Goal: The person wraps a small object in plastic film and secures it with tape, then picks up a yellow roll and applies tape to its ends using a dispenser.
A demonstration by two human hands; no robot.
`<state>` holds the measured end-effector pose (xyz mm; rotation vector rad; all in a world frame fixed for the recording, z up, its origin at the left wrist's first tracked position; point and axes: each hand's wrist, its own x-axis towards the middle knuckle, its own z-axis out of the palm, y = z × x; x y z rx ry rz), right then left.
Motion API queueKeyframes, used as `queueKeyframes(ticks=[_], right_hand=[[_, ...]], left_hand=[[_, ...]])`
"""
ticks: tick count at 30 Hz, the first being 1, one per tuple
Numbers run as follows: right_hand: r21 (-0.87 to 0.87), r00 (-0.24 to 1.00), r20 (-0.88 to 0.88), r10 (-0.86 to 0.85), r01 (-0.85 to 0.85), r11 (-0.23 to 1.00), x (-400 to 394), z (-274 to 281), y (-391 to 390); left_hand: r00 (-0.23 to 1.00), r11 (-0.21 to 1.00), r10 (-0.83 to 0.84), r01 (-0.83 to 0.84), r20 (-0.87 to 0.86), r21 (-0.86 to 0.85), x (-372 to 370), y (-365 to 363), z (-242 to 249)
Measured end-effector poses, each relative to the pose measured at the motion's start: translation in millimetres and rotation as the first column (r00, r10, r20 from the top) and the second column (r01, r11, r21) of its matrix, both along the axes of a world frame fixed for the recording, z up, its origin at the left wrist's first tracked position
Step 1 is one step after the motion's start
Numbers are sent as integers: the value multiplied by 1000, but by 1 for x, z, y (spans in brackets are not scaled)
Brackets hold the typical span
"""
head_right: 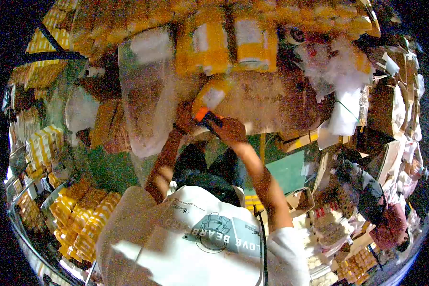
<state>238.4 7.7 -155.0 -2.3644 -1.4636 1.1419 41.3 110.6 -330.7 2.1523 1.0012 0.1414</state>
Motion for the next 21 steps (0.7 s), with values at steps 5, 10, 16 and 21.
queueKeyframes(ticks=[5, 10, 16, 21], right_hand=[[-50, 996, 58, -71, 74, 996, 5, -51, -44], [49, 997, 54, -50, 47, 998, 0, -37, -16], [-44, 992, 123, -3, 8, 999, -4, -2, -2], [-31, 993, 114, 8, -5, 1000, -8, -11, -1]], left_hand=[[998, 991, -70, 70, -3, 110, -4, 23, 39], [970, 924, -231, 194, -77, -330, -6, 61, 40], [950, 775, 203, -9, 236, -631, -20, 23, -2], [1000, 991, 13, -16, 22, 130, -27, 13, 56]])
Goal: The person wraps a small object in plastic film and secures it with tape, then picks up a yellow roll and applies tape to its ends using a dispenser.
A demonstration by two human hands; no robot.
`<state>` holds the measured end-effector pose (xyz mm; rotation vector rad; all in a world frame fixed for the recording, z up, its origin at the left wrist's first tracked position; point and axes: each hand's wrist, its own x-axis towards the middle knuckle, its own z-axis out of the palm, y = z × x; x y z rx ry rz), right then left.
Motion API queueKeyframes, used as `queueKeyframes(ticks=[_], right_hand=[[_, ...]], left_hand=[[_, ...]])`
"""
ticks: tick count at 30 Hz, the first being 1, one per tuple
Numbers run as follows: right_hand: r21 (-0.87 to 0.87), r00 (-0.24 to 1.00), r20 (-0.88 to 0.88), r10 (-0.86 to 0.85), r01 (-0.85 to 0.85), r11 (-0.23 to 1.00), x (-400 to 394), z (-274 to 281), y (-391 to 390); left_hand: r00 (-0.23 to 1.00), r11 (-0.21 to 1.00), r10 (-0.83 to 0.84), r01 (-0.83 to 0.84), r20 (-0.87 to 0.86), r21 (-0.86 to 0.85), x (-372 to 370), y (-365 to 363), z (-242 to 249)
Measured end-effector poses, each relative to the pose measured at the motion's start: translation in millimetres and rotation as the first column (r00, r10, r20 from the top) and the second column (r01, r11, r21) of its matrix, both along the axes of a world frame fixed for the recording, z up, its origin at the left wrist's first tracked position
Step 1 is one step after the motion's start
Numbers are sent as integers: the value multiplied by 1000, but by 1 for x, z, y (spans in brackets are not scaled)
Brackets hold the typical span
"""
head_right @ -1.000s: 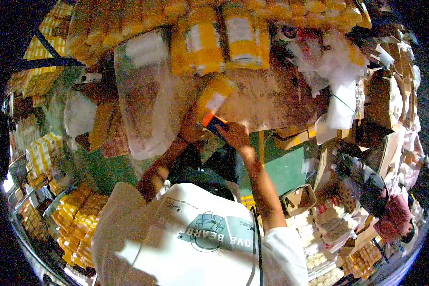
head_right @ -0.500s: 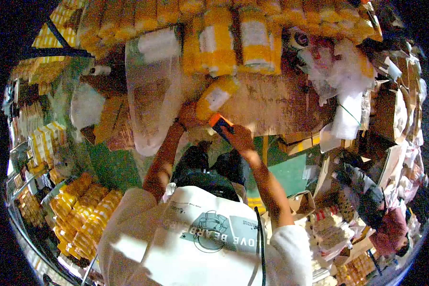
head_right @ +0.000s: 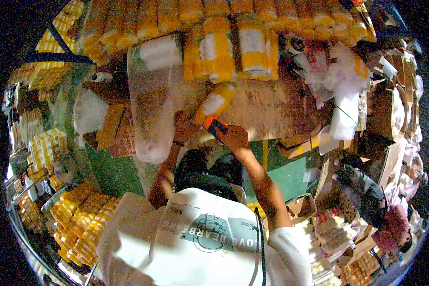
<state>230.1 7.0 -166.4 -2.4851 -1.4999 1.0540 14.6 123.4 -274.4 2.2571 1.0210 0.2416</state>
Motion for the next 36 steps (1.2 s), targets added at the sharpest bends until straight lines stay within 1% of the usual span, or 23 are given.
queueKeyframes(ticks=[1, 2, 4, 5, 7, 8, 9, 10, 12, 14, 15, 18, 20, 21, 23, 26, 27, 29, 30, 32, 33, 35, 36], right_hand=[[50, 1000, -14, 5, -5, 999, -3, 7, 7], [100, 999, -32, 12, -9, 995, -7, 15, 14], [84, 999, -48, 3, 1, 996, -17, 21, 34], [69, 998, -57, -8, 12, 998, -22, 22, 44], [46, 1000, -21, -1, 1, 999, -30, 23, 59], [14, 1000, 18, 7, -7, 1000, -31, 23, 62], [7, 1000, 19, 9, -9, 1000, -30, 20, 59], [40, 1000, -26, -6, 7, 999, -30, 14, 55], [68, 997, -78, -26, 31, 997, -31, 4, 41], [92, 996, -78, -41, 48, 995, -22, -2, 15], [96, 996, -83, -34, 42, 994, -19, -4, 6], [-35, 991, -67, -119, 117, 993, -18, -14, -9], [7, 993, -48, -112, 112, 994, -20, -21, -6], [45, 994, -29, -101, 102, 994, -21, -20, -5], [64, 994, 6, -107, 106, 992, -19, -8, -9], [40, 998, 38, -53, 51, 998, -8, 22, -9], [-4, 1000, 29, -5, 6, 1000, -6, 32, -11], [-10, 999, -28, -23, 23, 1000, -3, 37, -11], [-27, 1000, -18, 4, -4, 1000, -4, 31, -10], [-82, 999, -52, -10, 6, 997, -8, 19, -3], [-80, 999, -53, -9, 5, 997, -10, 16, 1], [-62, 998, -68, -18, 13, 998, -19, 25, 13], [-62, 997, -72, -23, 18, 998, -20, 24, 12]], left_hand=[[997, 980, -8, 23, -79, 198, -2, -3, 8], [996, 980, -5, 22, -85, 196, -3, -12, 5], [1000, 1000, 10, -10, -2, -9, 0, -32, -21], [1000, 1000, 13, -13, -5, -4, -2, -34, -55], [957, 939, 253, -278, -143, -201, -1, -32, -130], [647, 845, 531, -357, 547, -398, 24, -49, -109], [645, 842, 536, -358, 545, -404, 26, -43, -91], [783, 893, 441, -336, 439, -298, 28, -33, -68], [963, 972, 225, -212, 146, -101, 19, -8, -36], [977, 999, 21, -12, -210, 44, 11, 10, -19], [976, 999, 29, -19, -214, 48, 9, 17, -17], [999, 995, 32, -30, -17, 99, 6, 30, -24], [972, 993, -6, -22, -234, -116, 9, 33, -31], [972, 994, -11, -16, -233, -112, 9, 32, -28], [997, 927, 13, -41, -78, -373, 11, 19, -10], [983, 698, 125, 7, 132, -716, 19, -1, 21], [985, 694, 116, 15, 132, -720, 17, -6, 18], [989, 877, -134, 87, -67, -472, 21, -18, 6], [988, 874, -143, 98, -61, -476, 19, -22, -1], [990, 843, 51, 27, 130, -538, 9, -23, -12], [990, 844, 52, 25, 128, -536, 6, -25, -16], [976, 999, -35, 29, -215, -31, -4, -33, -21], [975, 999, -40, 34, -219, -31, -6, -33, -23]])
